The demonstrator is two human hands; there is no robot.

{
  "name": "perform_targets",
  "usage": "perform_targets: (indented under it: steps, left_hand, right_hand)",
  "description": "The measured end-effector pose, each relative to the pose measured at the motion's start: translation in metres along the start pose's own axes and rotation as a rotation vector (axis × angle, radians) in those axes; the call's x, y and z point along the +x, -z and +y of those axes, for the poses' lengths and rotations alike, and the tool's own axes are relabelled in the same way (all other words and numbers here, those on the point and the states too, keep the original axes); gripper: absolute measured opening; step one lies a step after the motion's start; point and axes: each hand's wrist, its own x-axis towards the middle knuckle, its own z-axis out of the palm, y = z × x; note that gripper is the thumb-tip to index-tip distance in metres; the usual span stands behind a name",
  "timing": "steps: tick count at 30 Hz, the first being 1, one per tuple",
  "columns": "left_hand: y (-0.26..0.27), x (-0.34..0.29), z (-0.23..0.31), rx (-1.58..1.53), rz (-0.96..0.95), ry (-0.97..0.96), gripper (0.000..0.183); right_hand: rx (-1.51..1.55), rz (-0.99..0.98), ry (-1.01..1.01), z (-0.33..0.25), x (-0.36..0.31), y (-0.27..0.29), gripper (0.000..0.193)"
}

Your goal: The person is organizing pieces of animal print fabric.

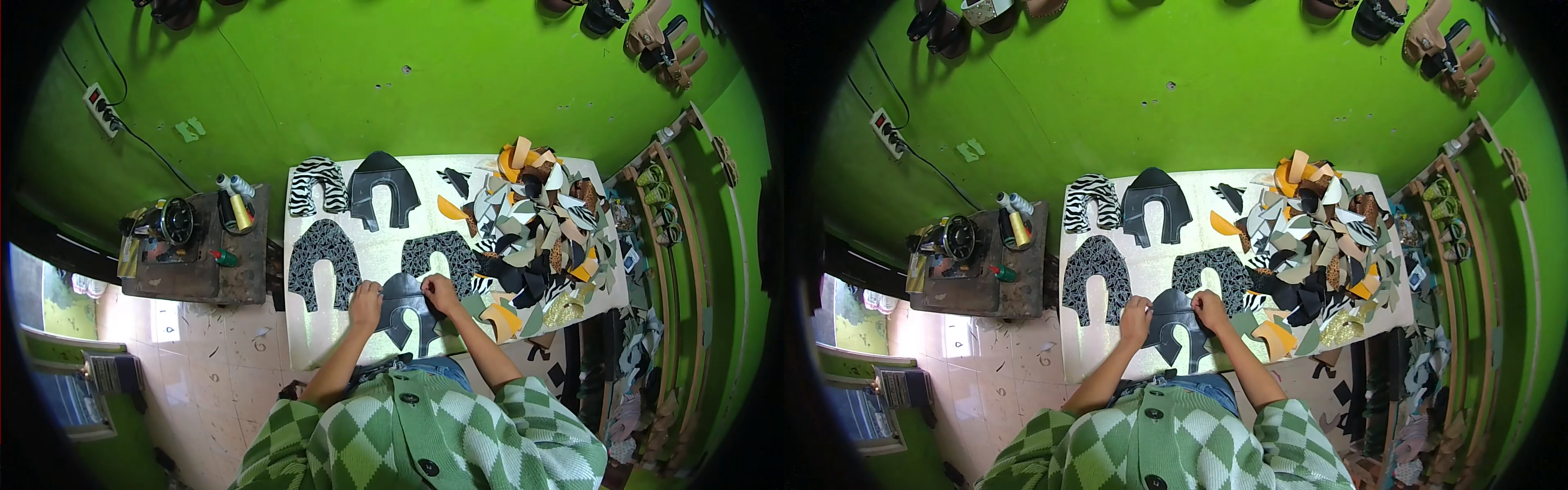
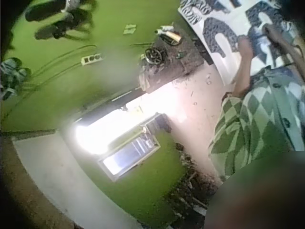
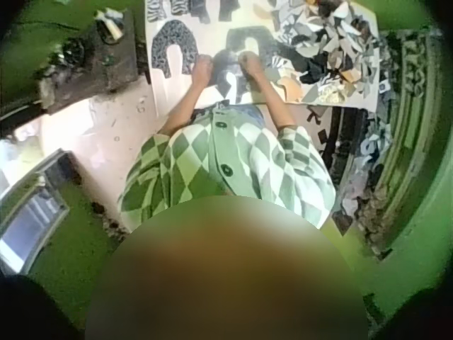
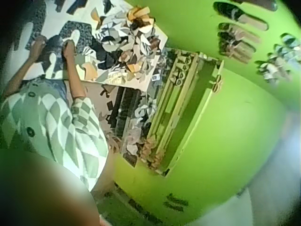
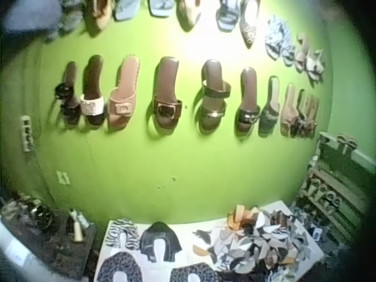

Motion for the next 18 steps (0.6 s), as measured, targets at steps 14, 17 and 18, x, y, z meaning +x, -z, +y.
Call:
perform_targets:
  steps: [14, 17, 18]
  left_hand:
    - [-0.016, -0.033, -0.001, 0.111, -0.077, -0.376, 0.041]
    - [-0.012, -0.036, 0.001, 0.201, -0.083, -0.393, 0.045]
    - [-0.011, -0.037, 0.002, 0.248, -0.08, -0.403, 0.046]
  right_hand:
    - [-0.141, -0.105, 0.061, -0.023, 0.015, -0.006, 0.02]
    - [-0.133, -0.21, -0.014, -0.025, 0.017, -0.004, 0.028]
    - [-0.136, -0.214, -0.043, -0.027, 0.016, -0.003, 0.03]
